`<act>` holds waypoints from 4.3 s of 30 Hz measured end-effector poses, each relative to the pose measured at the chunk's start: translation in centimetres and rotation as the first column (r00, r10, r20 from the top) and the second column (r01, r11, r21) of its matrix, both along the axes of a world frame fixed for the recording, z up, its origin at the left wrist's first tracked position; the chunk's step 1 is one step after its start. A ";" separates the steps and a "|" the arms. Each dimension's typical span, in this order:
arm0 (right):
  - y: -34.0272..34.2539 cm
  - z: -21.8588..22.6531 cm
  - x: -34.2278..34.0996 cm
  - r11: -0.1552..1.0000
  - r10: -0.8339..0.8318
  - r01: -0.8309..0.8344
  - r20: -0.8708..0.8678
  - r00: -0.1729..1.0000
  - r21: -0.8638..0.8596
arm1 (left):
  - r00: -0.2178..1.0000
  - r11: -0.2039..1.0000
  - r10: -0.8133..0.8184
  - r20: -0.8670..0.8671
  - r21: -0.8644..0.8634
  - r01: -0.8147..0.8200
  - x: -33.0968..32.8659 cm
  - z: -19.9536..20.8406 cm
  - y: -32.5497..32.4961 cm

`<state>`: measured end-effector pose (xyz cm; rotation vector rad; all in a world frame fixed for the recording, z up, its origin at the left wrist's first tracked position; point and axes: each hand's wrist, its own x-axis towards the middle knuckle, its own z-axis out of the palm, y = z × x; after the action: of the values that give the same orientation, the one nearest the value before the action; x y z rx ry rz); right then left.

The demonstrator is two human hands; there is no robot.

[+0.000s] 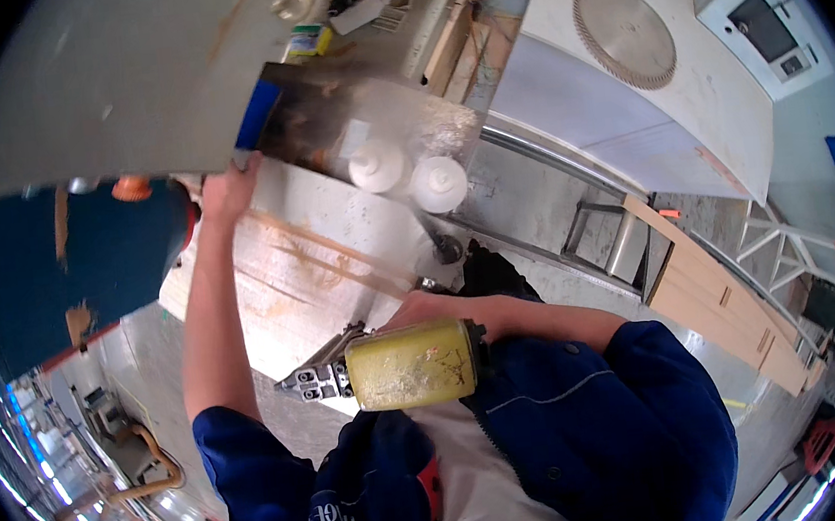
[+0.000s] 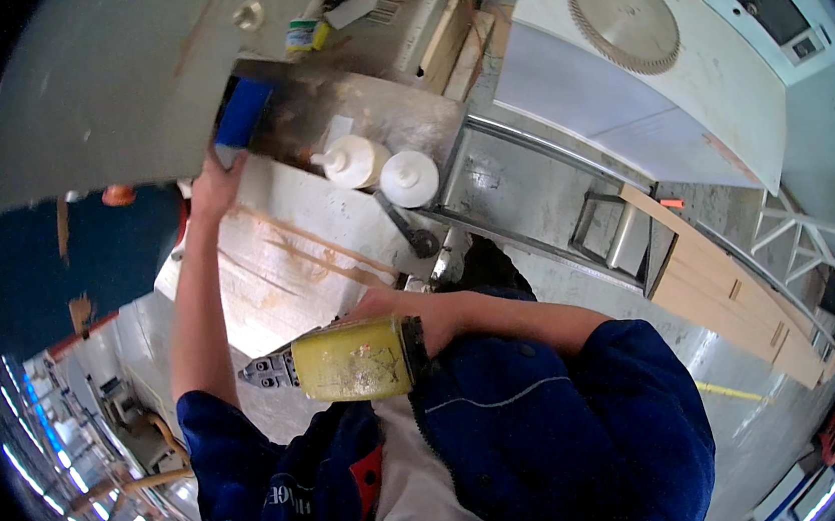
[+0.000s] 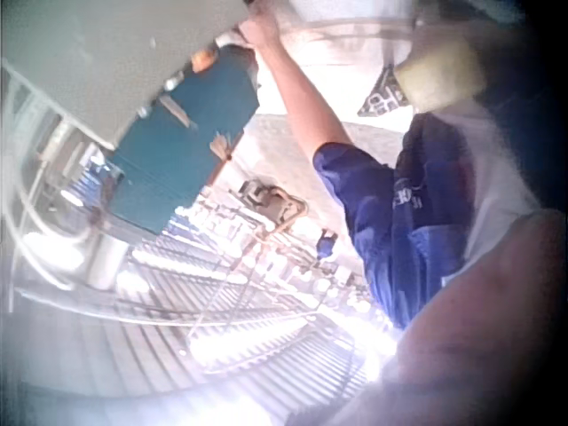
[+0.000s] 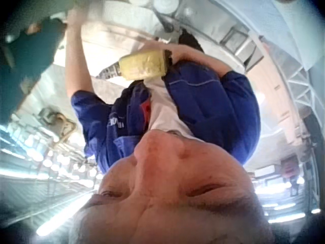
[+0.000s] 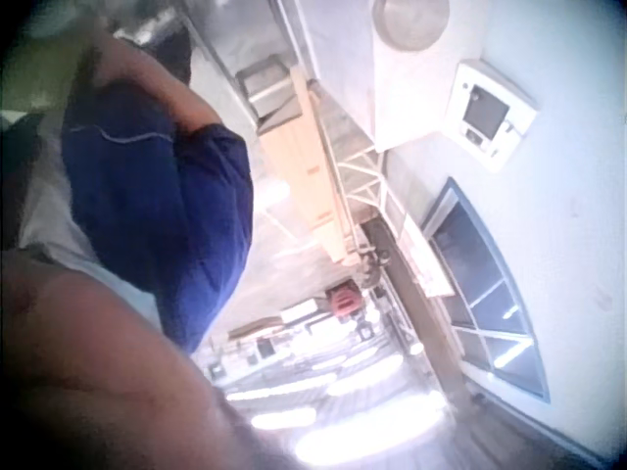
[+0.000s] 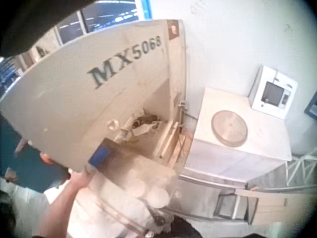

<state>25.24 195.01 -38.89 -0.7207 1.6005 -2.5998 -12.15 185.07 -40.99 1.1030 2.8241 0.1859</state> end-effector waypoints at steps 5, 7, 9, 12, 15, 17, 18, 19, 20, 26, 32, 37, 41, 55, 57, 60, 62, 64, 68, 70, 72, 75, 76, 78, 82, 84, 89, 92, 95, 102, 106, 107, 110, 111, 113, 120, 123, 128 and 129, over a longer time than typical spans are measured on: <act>2.6 1.1 0.3 0.997 0.025 -0.025 -0.006 1.000 -0.070 | 0.953 0.994 -0.110 -0.283 -0.050 0.100 -7.6 -6.3 2.3; 2.9 0.6 0.4 0.996 0.015 -0.015 0.006 1.000 -0.086 | 0.962 0.993 -0.024 -0.273 -0.116 -0.008 -7.8 -6.7 2.3; 3.1 0.0 0.5 0.996 0.015 -0.013 0.022 1.000 -0.083 | 0.972 0.984 -0.150 -0.179 0.069 0.165 -6.3 -5.8 2.5; 3.5 -0.9 0.2 0.997 0.035 -0.033 0.026 0.999 -0.065 | 0.984 0.970 -0.142 -0.110 0.183 0.161 -0.8 -3.8 3.0; 3.8 -1.2 -0.1 0.994 0.071 -0.066 0.047 0.996 -0.088 | 0.982 0.972 -0.142 -0.122 0.170 0.161 5.2 -2.6 4.6; 4.2 -1.2 -0.3 0.993 0.052 -0.049 0.033 0.998 -0.104 | 0.986 0.974 -0.145 -0.085 0.163 0.157 8.6 -2.1 5.3; 4.4 -1.3 -0.4 0.993 0.053 -0.050 0.026 0.998 -0.108 | 0.985 0.968 -0.155 -0.071 0.188 0.166 9.8 -1.9 5.6; 4.5 -1.3 -0.6 0.993 0.062 -0.058 0.037 0.997 -0.105 | 0.974 0.955 -0.199 -0.108 0.200 0.217 10.7 -1.9 5.8; 4.4 -1.3 -0.7 0.992 0.069 -0.063 0.050 0.996 -0.106 | 0.980 0.963 -0.187 -0.069 0.182 0.197 11.3 -1.7 5.8; 4.4 -2.6 -0.9 0.983 0.164 -0.156 0.093 0.982 -0.095 | 0.972 0.955 -0.234 0.001 0.187 0.230 12.1 -1.5 5.9; 3.8 -4.2 -0.6 0.992 0.123 -0.121 0.100 0.987 -0.027 | 0.956 0.916 -0.294 -0.021 0.279 0.288 12.9 0.8 4.2; 1.5 -4.5 -0.7 0.981 0.186 -0.193 0.189 0.964 0.014 | 0.980 0.931 -0.012 0.199 0.359 -0.061 15.7 3.1 -4.8; -1.7 -5.0 -1.3 0.943 0.108 -0.166 0.209 0.972 0.287 | 0.909 0.796 0.291 0.299 0.452 -0.403 19.6 0.7 -16.7; -24.5 -8.6 -2.8 0.630 -0.593 0.483 -0.024 0.804 0.608 | -0.677 -0.407 0.608 0.416 -0.569 -0.715 75.7 -25.7 -75.8; -27.0 -9.0 -3.7 0.546 -0.697 0.508 0.025 0.717 0.666 | -0.743 -0.550 0.459 0.487 -0.501 -0.668 76.9 -24.4 -79.3; -31.2 -9.9 -6.7 0.496 -0.794 0.669 -0.023 0.608 0.554 | -0.691 -0.694 0.305 0.655 -0.345 -0.632 71.8 -23.2 -82.0; -33.1 -10.7 -8.7 0.518 -0.837 0.720 0.100 0.538 0.461 | -0.553 -0.717 0.281 0.784 -0.211 -0.664 65.4 -22.8 -82.6; -34.0 -11.6 -11.1 0.503 -0.857 0.752 0.133 0.498 0.426 | -0.371 -0.664 0.313 0.874 -0.078 -0.744 57.2 -22.2 -82.8; -35.2 -13.8 -17.4 0.394 -0.915 0.789 0.118 0.386 0.471 | 0.055 -0.233 0.470 0.881 0.184 -0.955 39.1 -18.3 -82.8; -35.6 -14.8 -21.9 0.374 -0.927 0.832 0.181 0.327 0.410 | 0.265 0.080 0.589 0.763 0.272 -0.959 30.8 -16.0 -83.1; -35.7 -16.2 -26.7 0.341 -0.940 0.839 0.172 0.296 0.424 | 0.389 0.229 0.636 0.666 0.319 -0.920 24.3 -14.9 -84.0; -35.8 -18.5 -34.1 0.310 -0.950 0.868 0.150 0.272 0.387 | 0.326 0.239 0.696 0.639 0.222 -0.945 19.1 -15.5 -85.6; -36.0 -19.2 -36.1 0.296 -0.954 0.882 0.066 0.292 0.368 | 0.261 0.119 0.631 0.730 0.241 -0.963 18.6 -16.1 -85.9; -36.7 -20.7 -40.2 0.085 -0.984 0.839 -0.088 0.156 0.538 | 0.056 0.087 0.640 0.766 0.000 -0.996 16.8 -17.2 -86.3; -36.5 -21.4 -47.9 -0.126 -0.979 0.759 -0.206 0.011 0.638 | 0.086 0.191 0.582 0.809 -0.033 -0.981 5.8 -18.3 -84.9; -36.4 -21.1 -51.1 -0.059 -0.997 0.837 -0.075 -0.022 0.543 | 0.168 0.242 0.572 0.803 0.030 -0.970 -2.3 -17.8 -83.6; -34.5 -19.0 -57.5 -0.199 -0.980 0.802 -0.094 -0.176 0.563 | 0.457 0.425 0.500 0.735 0.251 -0.870 -24.6 -14.4 -80.2; -33.5 -18.6 -60.0 -0.294 -0.955 0.815 -0.134 -0.263 0.499 | 0.638 0.550 0.405 0.654 0.383 -0.742 -37.7 -10.8 -77.9; -32.2 -19.3 -61.6 -0.470 -0.876 0.756 -0.136 -0.462 0.456 | 0.781 0.668 0.273 0.562 0.474 -0.574 -49.5 -6.4 -74.2; -32.2 -21.8 -61.2 -0.594 -0.733 0.632 -0.011 -0.680 0.498 | 0.913 0.799 -0.065 0.402 0.570 -0.193 -66.5 0.7 -62.8; -32.2 -16.7 -62.3 -0.620 -0.672 0.543 -0.025 -0.740 0.566 | 0.913 0.819 -0.211 0.348 0.573 -0.029 -70.6 1.7 -55.2; -31.7 -14.9 -62.9 -0.629 -0.656 0.538 -0.010 -0.755 0.562 | 0.905 0.817 -0.257 0.340 0.576 0.016 -71.5 1.9 -52.8; -30.5 -10.8 -63.6 -0.606 -0.642 0.535 0.037 -0.766 0.589 | 0.871 0.834 -0.338 0.355 0.543 0.103 -73.0 1.9 -47.6; -30.4 -10.2 -64.2 -0.606 -0.601 0.494 0.048 -0.798 0.623 | 0.864 0.842 -0.349 0.363 0.527 0.118 -73.5 1.6 -45.9; -30.4 -9.7 -64.8 -0.602 -0.565 0.471 0.072 -0.822 0.645 | 0.840 0.847 -0.394 0.374 0.503 0.174 -74.2 0.7 -42.9; -30.5 -9.1 -65.0 -0.677 -0.590 0.495 0.001 -0.807 0.545 | 0.746 0.864 -0.483 0.458 0.385 0.324 -78.1 -5.2 -34.3; -30.8 -7.9 -65.6 -0.611 -0.446 0.494 0.247 -0.860 0.619 | 0.714 0.875 -0.484 0.506 0.285 0.391 -80.7 -10.1 -32.4; -33.2 -7.9 -66.6 -0.725 -0.484 0.349 -0.079 -0.872 0.594 | 0.730 0.787 -0.531 0.431 -0.068 0.613 -88.8 -20.9 -37.8; -33.8 -8.5 -66.8 -0.724 -0.489 0.363 -0.064 -0.870 0.587 | 0.665 0.635 -0.697 0.269 -0.200 0.746 -91.0 -22.7 -38.8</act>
<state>-41.58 161.17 -47.38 -1.5337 -0.9740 0.4784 -103.11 146.29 -63.73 1.9149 1.9408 -0.2038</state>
